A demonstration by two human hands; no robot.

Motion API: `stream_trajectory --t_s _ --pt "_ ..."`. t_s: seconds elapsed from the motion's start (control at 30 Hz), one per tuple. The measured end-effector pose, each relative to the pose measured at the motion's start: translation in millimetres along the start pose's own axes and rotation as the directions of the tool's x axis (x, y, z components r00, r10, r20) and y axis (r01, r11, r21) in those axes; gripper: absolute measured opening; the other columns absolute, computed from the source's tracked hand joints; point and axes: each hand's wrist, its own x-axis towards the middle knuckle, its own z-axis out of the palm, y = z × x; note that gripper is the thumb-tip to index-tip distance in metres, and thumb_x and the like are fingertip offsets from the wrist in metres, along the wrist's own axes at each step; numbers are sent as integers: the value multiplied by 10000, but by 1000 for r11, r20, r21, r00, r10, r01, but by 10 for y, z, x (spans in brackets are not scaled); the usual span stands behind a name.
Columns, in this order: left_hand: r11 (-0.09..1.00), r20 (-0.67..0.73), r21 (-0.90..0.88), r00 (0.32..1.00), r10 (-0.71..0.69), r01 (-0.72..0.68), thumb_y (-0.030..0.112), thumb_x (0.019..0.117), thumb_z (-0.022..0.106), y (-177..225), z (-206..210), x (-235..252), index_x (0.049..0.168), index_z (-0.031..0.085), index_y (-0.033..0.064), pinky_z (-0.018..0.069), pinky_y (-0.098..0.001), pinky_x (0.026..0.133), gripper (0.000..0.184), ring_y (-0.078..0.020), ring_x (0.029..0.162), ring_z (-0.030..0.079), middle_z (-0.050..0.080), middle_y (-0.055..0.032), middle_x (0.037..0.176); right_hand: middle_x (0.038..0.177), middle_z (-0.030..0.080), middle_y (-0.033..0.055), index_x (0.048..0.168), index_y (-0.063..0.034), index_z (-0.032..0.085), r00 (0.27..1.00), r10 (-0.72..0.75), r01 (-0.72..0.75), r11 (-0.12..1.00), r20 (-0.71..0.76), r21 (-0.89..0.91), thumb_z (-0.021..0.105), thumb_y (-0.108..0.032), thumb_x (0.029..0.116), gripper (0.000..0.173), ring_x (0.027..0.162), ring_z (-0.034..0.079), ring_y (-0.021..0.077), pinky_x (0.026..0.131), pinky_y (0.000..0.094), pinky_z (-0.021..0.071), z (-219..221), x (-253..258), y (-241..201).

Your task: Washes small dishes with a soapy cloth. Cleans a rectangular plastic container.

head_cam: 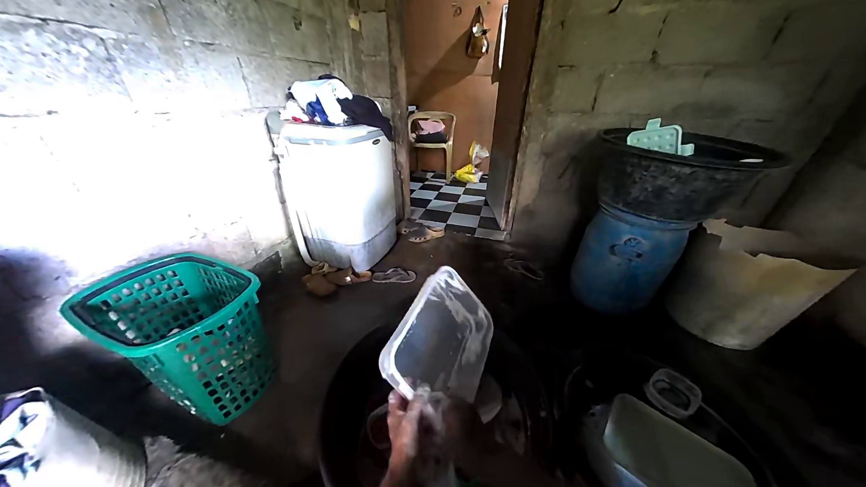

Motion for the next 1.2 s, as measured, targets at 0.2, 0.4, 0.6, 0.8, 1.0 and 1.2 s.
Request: stream_trajectory --t_s 0.2,0.4,0.6,0.8,1.0,1.2 --pt "982 38 -77 985 -168 170 165 1032 554 -105 -74 22 1317 485 -7 568 -329 682 340 -145 767 653 652 -110 926 1339 599 338 1332 156 569 987 -57 3 943 151 334 762 -80 858 563 1290 575 412 1141 485 421 76 7 1" --pt "970 -29 61 972 -232 234 342 1109 418 -12 -77 75 1319 522 -22 547 -354 706 433 -181 805 635 650 -144 988 1488 492 301 1309 84 622 747 11 198 951 665 -239 680 -156 962 426 1402 432 483 1165 628 308 -326 142 -62" --pt "975 -95 -1 970 -222 223 380 1114 376 18 -194 159 1231 565 -46 579 -399 686 480 -224 758 677 677 -157 893 1443 565 254 1301 10 663 840 26 176 932 542 -316 671 -231 972 407 1366 502 441 1152 607 349 -407 92 323" --pt "984 -133 32 977 -169 175 290 1100 459 137 -169 136 1182 553 -66 578 -356 628 377 -194 677 662 653 -140 825 1459 530 281 1319 8 650 876 237 -41 904 421 -425 637 -56 959 366 1393 446 495 1147 624 358 -606 -67 994" --pt "971 -136 118 972 -190 206 262 1071 541 -54 -90 145 1207 556 -70 554 -350 660 359 -181 710 629 640 -150 877 1483 503 297 1449 53 516 744 298 -127 942 598 -311 647 -133 983 519 1413 443 457 1183 593 320 -362 -116 490" --pt "956 -63 72 958 -281 285 292 1090 477 -164 -116 82 1194 547 -39 535 -328 585 354 -160 638 611 626 -101 788 1161 665 227 1287 62 614 826 19 -253 905 564 341 617 -31 976 325 1016 651 269 929 428 524 -295 -34 395"
